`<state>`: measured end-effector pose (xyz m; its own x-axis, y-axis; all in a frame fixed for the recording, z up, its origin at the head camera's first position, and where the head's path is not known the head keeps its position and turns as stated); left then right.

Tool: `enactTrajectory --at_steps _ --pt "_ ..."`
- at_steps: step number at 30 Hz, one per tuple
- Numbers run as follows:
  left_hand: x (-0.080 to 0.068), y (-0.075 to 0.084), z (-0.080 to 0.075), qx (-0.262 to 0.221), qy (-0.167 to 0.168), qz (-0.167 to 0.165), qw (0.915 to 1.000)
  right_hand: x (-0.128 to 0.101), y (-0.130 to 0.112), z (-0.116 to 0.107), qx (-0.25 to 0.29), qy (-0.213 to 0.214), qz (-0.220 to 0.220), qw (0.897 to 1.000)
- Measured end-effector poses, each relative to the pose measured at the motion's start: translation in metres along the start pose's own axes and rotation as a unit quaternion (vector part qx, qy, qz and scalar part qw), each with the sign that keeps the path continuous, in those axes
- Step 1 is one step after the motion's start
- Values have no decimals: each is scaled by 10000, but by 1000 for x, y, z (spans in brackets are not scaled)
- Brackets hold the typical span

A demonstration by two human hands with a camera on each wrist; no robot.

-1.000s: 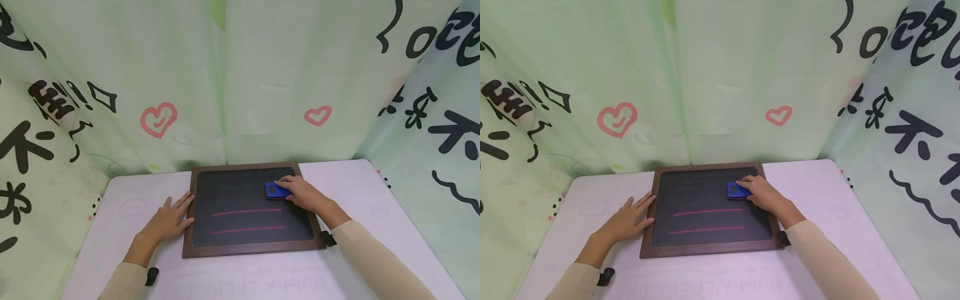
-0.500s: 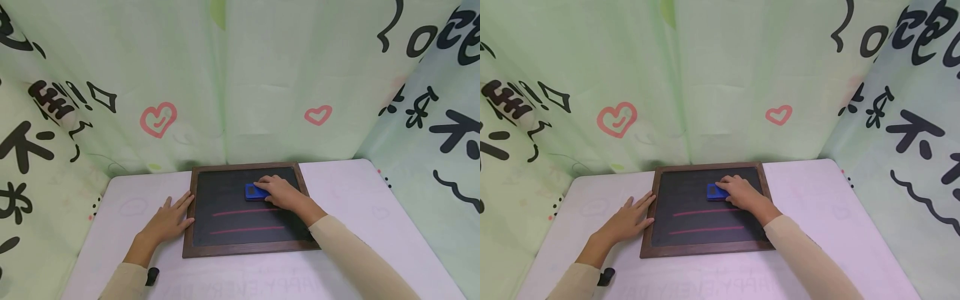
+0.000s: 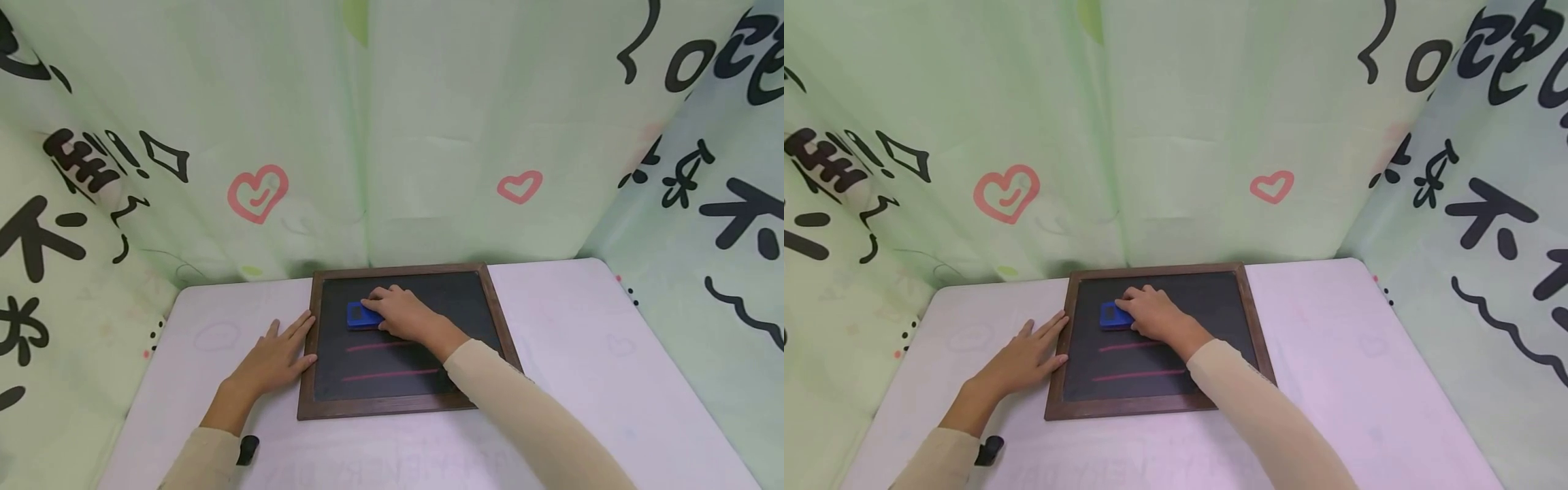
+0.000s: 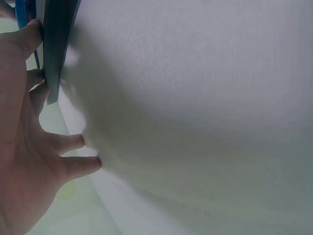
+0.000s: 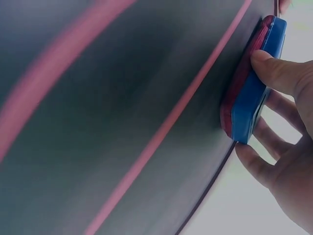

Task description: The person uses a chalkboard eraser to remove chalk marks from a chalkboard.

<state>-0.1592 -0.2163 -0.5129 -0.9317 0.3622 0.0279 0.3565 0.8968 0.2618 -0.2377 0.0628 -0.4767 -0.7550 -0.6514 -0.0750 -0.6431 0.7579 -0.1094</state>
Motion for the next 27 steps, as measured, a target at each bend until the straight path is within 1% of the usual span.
enactTrajectory --at_steps 7,13,17,21,27 --pt "2 0 0 18 -47 -43 10000 25 -28 -1 -457 -104 -70 9989" --pt "4 -1 1 107 -11 10 9999 38 -43 -3 -729 -146 -36 9972" --pt "5 -1 0 94 -29 -27 9999 41 -46 -2 -822 -173 3 9965" --pt "4 0 1 38 -68 -53 10000 40 -47 -1 -784 -239 19 9966" --pt "2 0 0 78 -48 -14 10000 36 -50 -2 -783 -366 -131 9962"
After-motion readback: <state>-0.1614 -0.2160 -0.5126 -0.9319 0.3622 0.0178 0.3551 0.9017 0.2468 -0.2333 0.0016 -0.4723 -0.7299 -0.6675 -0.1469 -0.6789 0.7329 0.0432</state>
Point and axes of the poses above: each hand's wrist, its own x-axis towards the middle knuckle, its own z-axis out of the palm, y = z × x, the point moved 1 cm from there along x, towards the middle knuckle, and after that the axes turned 6 degrees about y, right-handed, at the moved point
